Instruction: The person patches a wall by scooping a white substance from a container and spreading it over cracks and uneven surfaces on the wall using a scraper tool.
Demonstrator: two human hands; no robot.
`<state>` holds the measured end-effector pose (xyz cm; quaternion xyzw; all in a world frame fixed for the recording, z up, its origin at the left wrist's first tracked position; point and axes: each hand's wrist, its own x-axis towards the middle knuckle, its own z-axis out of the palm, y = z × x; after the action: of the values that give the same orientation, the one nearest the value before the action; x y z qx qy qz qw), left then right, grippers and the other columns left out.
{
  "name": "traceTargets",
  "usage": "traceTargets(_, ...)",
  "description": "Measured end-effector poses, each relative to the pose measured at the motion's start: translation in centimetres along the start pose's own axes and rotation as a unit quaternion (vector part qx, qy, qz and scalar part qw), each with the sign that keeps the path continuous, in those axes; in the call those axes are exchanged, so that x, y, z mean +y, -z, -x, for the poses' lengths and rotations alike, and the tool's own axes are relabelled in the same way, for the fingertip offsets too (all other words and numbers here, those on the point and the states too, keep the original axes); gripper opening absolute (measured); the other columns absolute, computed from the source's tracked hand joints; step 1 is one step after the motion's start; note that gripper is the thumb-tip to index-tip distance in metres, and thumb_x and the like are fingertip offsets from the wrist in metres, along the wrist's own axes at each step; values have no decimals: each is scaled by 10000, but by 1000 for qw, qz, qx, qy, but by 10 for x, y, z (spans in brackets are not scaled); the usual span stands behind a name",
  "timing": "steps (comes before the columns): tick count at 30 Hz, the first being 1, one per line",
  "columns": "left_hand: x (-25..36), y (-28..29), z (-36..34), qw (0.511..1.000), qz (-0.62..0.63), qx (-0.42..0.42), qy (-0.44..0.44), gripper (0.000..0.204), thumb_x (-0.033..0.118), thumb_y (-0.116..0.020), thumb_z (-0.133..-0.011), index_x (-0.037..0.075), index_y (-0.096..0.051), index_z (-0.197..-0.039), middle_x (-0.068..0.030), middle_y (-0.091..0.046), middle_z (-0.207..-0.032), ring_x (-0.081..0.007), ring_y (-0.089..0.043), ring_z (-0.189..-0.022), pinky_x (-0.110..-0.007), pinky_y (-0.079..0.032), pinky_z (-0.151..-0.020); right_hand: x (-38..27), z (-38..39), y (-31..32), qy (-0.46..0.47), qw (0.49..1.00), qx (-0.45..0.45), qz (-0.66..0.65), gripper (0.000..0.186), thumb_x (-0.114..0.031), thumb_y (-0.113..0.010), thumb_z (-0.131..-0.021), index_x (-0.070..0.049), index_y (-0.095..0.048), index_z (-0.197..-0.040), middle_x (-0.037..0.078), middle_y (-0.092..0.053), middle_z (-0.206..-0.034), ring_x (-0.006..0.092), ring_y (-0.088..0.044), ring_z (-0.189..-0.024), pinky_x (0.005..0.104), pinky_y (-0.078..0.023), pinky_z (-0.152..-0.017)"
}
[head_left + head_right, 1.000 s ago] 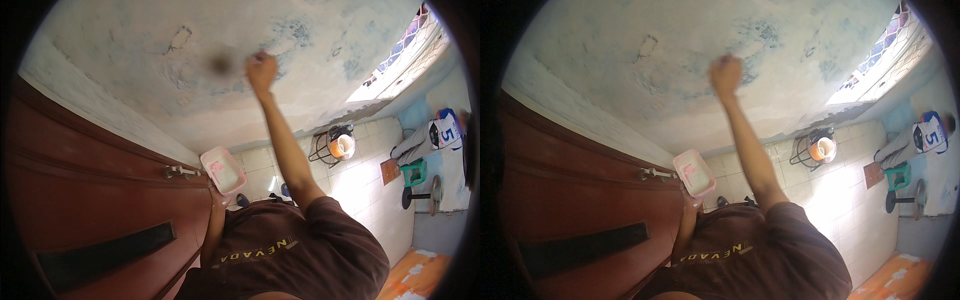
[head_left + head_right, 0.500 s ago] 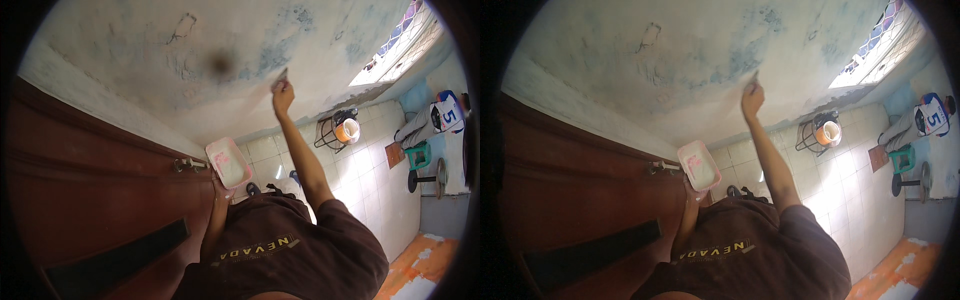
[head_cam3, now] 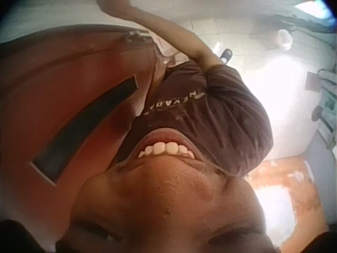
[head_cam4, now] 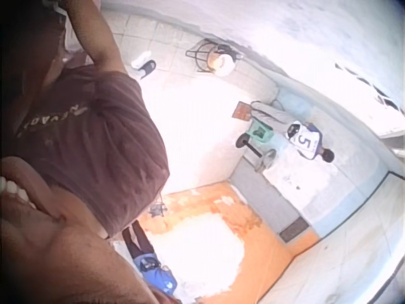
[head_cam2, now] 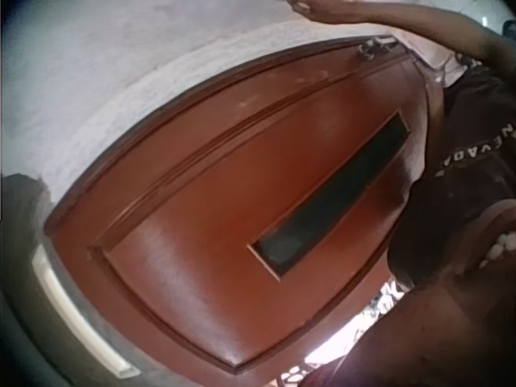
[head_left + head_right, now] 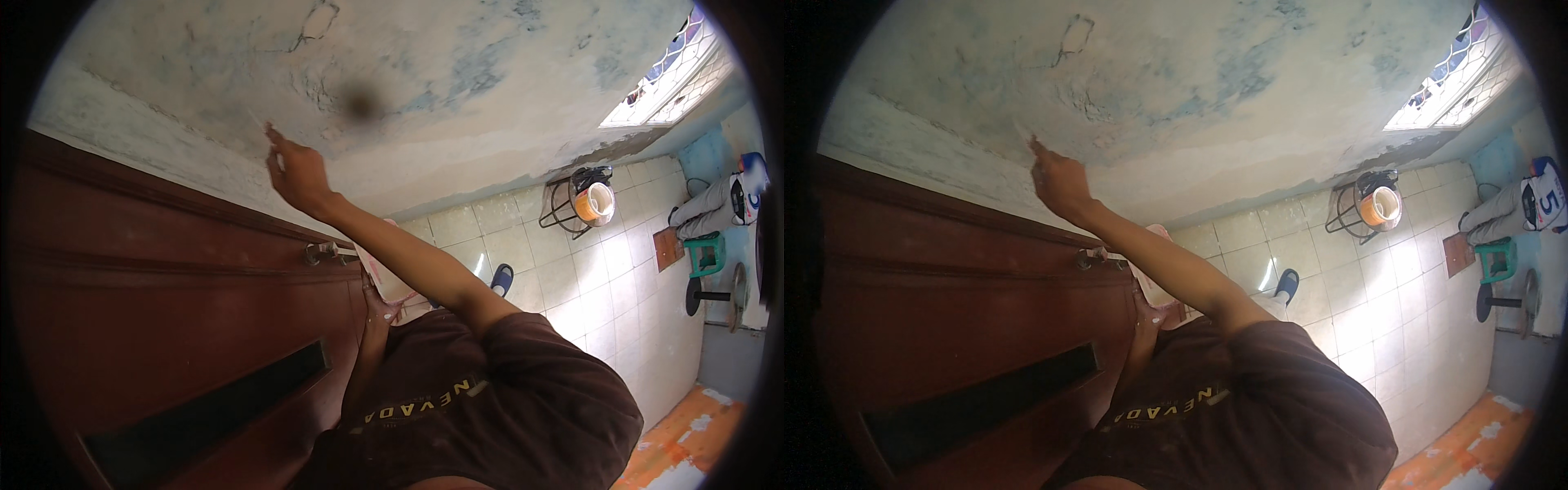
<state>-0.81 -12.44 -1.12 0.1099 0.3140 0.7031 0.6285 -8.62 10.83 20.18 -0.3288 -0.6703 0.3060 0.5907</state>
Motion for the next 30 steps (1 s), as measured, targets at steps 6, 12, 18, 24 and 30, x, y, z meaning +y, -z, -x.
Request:
traceTargets(6,-11,49,-12,956,252,30,147,649,565,-432,-1031,132,-452,-1514,-111,-527,-1517,-357,-517,-1381,-595,-431,-1138,185,26,121,-200,947,240,77,273,-192,-548,-1028,21,-673,-911,160,-711,-721,193,-660,-517,365,-552,-600)
traceTargets(12,-14,55,-10,987,130,-30,94,663,578,-414,-1037,151,-418,-1544,-118,-523,-1514,-357,-502,-1399,-619,-424,-1126,185,-29,63,-251,912,263,190,447,-143,-618,-908,100,-615,-1283,262,-702,-855,449,-677,-794,518,-523,-763)
traceTargets(18,15,18,-15,972,206,32,112,575,591,-503,-1021,203,-559,-1442,-44,-633,-1405,-302,-624,-1270,-561,-510,-1050,-8,-27,-26,-128,989,62,-51,344,-70,-608,-936,88,-644,-1240,307,-670,-841,435,-700,-758,449,-535,-654)
traceTargets(24,-4,47,-25,974,214,-12,69,605,577,-451,-1030,180,-495,-1485,-85,-549,-1480,-325,-555,-1339,-591,-459,-1096,95,22,78,-137,972,133,-137,349,-266,-640,-1032,6,-692,-1245,108,-775,-943,133,-681,-659,321,-545,-596)
traceTargets(30,-1,38,-28,974,204,26,91,606,553,-426,-1035,176,-461,-1508,-97,-515,-1517,-350,-534,-1361,-617,-435,-1118,247,23,168,-321,891,320,17,165,-107,-582,-964,14,-680,-908,98,-687,-717,178,-652,-574,336,-556,-597)
